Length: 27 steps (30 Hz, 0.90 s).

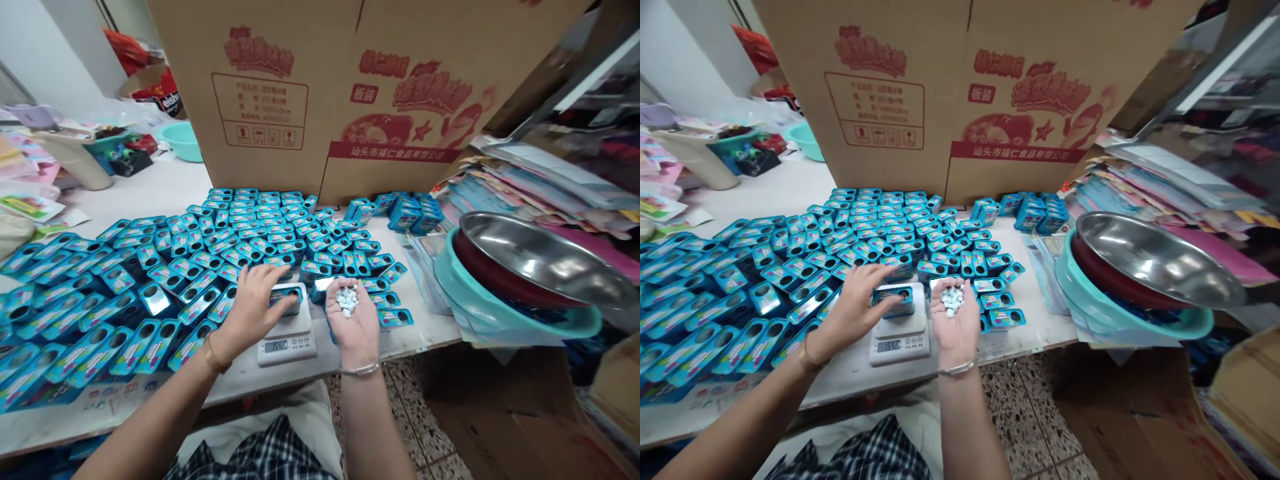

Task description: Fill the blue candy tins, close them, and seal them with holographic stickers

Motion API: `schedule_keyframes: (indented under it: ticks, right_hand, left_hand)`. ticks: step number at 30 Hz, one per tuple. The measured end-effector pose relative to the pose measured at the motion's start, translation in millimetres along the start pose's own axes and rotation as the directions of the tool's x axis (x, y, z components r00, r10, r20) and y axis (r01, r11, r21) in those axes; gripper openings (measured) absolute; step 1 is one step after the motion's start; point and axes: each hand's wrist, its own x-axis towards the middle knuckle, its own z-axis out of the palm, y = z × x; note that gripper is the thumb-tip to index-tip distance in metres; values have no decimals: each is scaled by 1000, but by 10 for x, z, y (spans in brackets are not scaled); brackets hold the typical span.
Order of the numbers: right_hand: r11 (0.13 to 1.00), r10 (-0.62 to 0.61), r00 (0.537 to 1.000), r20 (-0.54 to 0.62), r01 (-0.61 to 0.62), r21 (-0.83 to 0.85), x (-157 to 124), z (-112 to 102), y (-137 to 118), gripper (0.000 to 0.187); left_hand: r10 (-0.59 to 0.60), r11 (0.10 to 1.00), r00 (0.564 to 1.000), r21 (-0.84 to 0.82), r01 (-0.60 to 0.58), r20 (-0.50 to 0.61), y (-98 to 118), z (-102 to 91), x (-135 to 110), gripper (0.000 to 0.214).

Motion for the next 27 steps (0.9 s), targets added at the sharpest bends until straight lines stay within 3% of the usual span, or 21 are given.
schedule_keyframes:
  ticks: [3, 5, 8, 10, 12, 15, 19, 23, 25, 27]
  right_hand:
    - [991, -30, 999, 12, 28, 129, -144, -95, -341, 25]
    - [983, -67, 995, 70, 54, 178, -268, -203, -607, 21]
    - [957, -190, 977, 95, 163, 239, -479, -440, -1020, 16]
    - [932, -282, 954, 99, 248, 264, -617, -619, -1261, 16]
    - [910, -344, 932, 112, 302, 283, -738, -780, -1442, 19]
    - [896, -386, 912, 141, 333, 294, -868, -944, -1591, 22]
    - [902, -391, 905, 165, 341, 265, -945, -1046, -1676, 24]
    - [920, -387, 898, 210, 361, 154, -943, -1182, -1810, 22]
    - [920, -390, 891, 231, 388, 57, -930, -1282, -1893, 20]
    - [900, -425, 884, 192, 436, -16, -914, -1368, -1961, 18]
  left_hand:
    - [-4, 992, 984, 123, -19, 180, -125, 168, -140, 47]
    - [0, 986, 982, 164, -32, 190, -128, 176, -125, 36]
    - [58, 987, 998, 149, -63, 34, 71, 34, 123, 31]
    - [124, 987, 989, 108, -115, -78, 355, -50, 412, 34]
    - [213, 977, 970, 47, -209, -114, 726, -13, 749, 37]
    - [359, 932, 931, -35, -362, -64, 1320, 353, 1227, 39]
    - [513, 856, 853, 21, -517, 91, 1889, 1199, 1620, 60]
    - [532, 789, 793, 165, -592, 296, 2028, 1924, 1731, 32]
    - [516, 769, 788, 222, -599, 336, 1995, 2108, 1769, 27]
    - [527, 778, 803, 221, -588, 277, 1930, 2164, 1894, 42]
